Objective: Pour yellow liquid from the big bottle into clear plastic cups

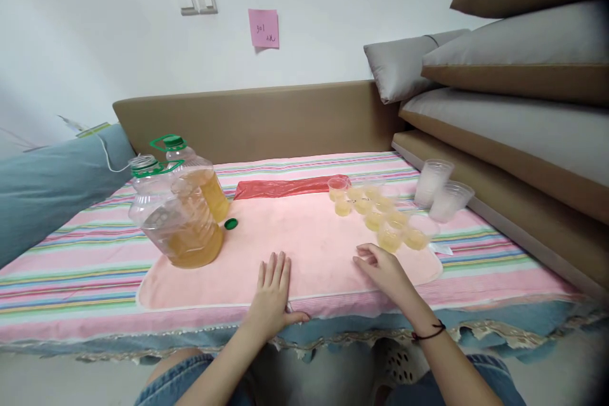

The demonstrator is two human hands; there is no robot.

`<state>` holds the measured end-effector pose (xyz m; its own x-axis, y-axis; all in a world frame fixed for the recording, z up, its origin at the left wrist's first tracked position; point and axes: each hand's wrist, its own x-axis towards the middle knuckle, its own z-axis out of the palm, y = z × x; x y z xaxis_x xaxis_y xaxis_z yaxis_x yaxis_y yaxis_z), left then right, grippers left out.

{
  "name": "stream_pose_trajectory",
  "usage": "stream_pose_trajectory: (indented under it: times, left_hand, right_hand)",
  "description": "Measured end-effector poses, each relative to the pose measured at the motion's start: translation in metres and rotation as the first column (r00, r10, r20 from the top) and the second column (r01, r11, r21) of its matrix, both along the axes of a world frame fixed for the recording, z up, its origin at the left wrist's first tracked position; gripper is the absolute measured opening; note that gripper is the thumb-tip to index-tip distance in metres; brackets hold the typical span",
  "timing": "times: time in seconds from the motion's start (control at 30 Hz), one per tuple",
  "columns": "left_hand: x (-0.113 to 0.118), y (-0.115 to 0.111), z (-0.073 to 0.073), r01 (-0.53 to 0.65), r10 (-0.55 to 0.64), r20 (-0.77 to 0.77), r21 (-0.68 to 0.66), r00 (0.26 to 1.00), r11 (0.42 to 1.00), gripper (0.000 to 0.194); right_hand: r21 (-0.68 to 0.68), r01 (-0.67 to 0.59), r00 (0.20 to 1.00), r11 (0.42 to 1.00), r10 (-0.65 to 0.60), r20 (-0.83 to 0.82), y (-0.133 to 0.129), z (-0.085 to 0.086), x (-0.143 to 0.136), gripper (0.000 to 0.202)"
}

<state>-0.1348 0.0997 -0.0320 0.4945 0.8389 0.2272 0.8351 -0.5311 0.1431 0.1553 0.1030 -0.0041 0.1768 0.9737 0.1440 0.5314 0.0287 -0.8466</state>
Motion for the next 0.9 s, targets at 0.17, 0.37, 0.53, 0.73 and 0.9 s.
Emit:
stream_pose_trajectory:
  times: [0.17,0.37,0.53,0.73,0.9]
  left_hand:
    - [-0.003,0.001,-0.019,0.032,0.010,-0.160,0.257,0.987,0.966,0.124]
    - [0.001,0.013,-0.016,0.056,0.007,-0.151,0.411,0.989,0.910,0.114]
    - [0.005,0.022,-0.025,0.057,-0.002,-0.127,0.434,0.992,0.899,0.112]
    - [0.001,0.029,-0.035,0.119,-0.062,-0.137,0.465,0.989,0.877,0.110]
    - [0.000,0.031,-0.032,0.146,-0.108,-0.101,0.539,0.989,0.830,0.095]
  right_hand:
    - [0.047,-0.053,0.997,0.998,0.050,0.060,-0.006,0.000,-0.001,0.026]
    - [0.144,-0.077,0.995,0.987,0.066,0.077,-0.016,0.020,-0.010,0.021]
    - [0.282,0.051,0.999,0.958,-0.051,-0.009,-0.014,0.052,0.028,0.025]
    - [0.314,0.437,0.899,0.843,-0.420,-0.125,0.017,0.071,0.152,0.037]
    - [0.224,0.533,0.843,0.816,-0.535,-0.054,0.055,0.070,0.226,0.031]
